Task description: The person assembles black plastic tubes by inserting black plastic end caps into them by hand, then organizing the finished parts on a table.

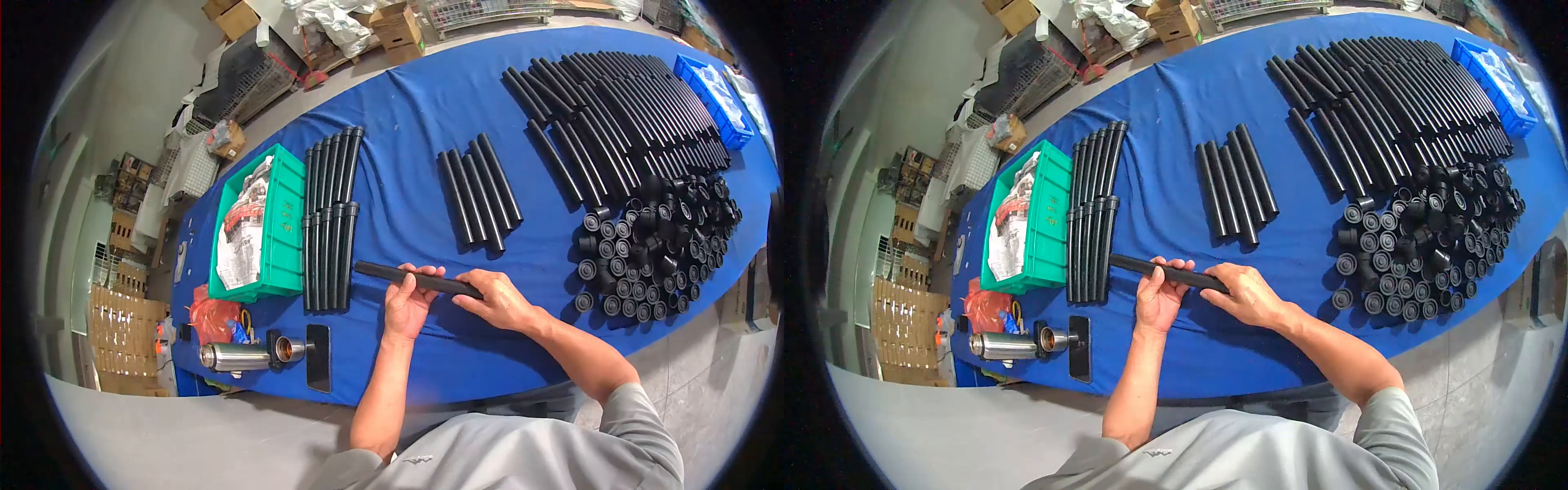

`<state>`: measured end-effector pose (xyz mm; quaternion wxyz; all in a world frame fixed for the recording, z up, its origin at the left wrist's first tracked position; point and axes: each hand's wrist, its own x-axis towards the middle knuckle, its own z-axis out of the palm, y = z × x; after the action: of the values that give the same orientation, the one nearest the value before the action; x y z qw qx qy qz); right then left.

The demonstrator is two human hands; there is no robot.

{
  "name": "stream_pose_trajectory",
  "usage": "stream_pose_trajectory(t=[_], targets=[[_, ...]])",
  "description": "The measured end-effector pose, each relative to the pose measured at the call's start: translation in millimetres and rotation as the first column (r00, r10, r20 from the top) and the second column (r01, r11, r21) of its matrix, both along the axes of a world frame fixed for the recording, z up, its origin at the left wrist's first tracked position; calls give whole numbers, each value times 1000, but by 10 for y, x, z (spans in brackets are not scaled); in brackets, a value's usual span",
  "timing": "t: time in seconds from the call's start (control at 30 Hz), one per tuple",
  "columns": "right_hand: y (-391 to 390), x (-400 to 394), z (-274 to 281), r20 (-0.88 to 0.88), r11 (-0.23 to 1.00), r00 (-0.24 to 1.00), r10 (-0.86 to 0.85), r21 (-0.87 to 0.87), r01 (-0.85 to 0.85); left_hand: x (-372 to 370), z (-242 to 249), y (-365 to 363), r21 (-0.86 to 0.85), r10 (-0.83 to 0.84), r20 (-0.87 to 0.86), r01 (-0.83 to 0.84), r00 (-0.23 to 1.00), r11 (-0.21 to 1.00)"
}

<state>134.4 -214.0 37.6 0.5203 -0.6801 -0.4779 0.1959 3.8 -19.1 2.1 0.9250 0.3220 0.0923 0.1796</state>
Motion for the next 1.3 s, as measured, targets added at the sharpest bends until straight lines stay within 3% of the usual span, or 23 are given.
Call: stream_pose_trajectory(t=[0.23,0.33,0.43,0.47,0.53,0.6,0.63,0.67,0.77,0.87,0.9,0.93,0.97,1.0,1.03,1.07,1.1,1.13,1.17,1.2,1.23,1.27,1.3], targets=[[4,2,62,23,1000,1000,17,7,-17,-5,35,-21,-10,5,-9,-5,1000,1000],[15,-61,-16,234,995,969,-79,-44,92,15,55,-34,-8,17,-25,-17,1000,1000],[7,-44,31,246,997,967,-70,-5,73,15,9,-27,-6,9,-3,-9,1000,1000],[-12,-15,81,-6,990,1000,-22,-138,21,1,-17,-6,-14,1,17,-1,1000,1000],[-20,47,371,-501,928,865,-18,-331,-172,1,14,-19,-18,-2,11,2,1000,1000],[11,14,87,-15,989,1000,-26,-143,23,12,65,-26,-9,4,-39,-5,999,1000],[22,-5,24,235,997,969,-74,-14,79,13,64,-24,-5,1,-35,-1,999,1000],[19,-12,-12,330,995,940,-82,-21,94,20,58,-23,-2,-1,-29,1,1000,1000],[-2,50,40,71,1000,997,10,-19,-9,1,23,-12,-11,-13,-4,13,1000,1000],[-22,78,359,-453,944,891,-35,-309,-120,16,58,-35,-4,-8,-21,8,1000,1000],[-6,54,262,-167,979,985,-33,-202,-1,34,77,-39,4,-4,-33,4,999,1000],[30,0,102,133,995,989,-69,-64,78,35,70,-33,-1,-3,-32,3,999,1000],[38,-29,-32,413,990,900,-138,91,110,20,54,-22,-6,-1,-33,0,999,1000],[48,-41,27,409,987,901,-148,120,108,10,39,-17,-11,2,-35,-2,999,1000],[28,-28,97,156,997,986,-55,-40,62,6,21,-12,-12,-8,-27,8,1000,1000],[-10,10,191,-121,983,993,4,-180,-26,2,6,-2,-11,-16,-20,16,1000,1000],[-23,47,292,-394,947,919,26,-286,-149,3,22,-2,-10,-24,-12,23,1000,1000],[-22,76,315,-394,934,919,22,-320,-159,8,36,-10,-10,-17,-22,17,1000,1000],[-13,53,232,-121,971,993,5,-239,-33,16,52,-26,-9,-12,-31,11,999,1000],[11,4,77,160,990,986,-47,-122,67,29,71,-35,-8,-7,-39,6,999,1000],[25,-33,18,420,991,899,-125,19,129,34,69,-33,-2,-2,-39,2,999,1000],[22,-50,-21,414,992,902,-121,8,130,30,57,-29,3,3,-40,-3,999,1000],[13,-25,42,237,994,970,-50,-84,72,19,41,-23,8,9,-42,-8,999,1000]])
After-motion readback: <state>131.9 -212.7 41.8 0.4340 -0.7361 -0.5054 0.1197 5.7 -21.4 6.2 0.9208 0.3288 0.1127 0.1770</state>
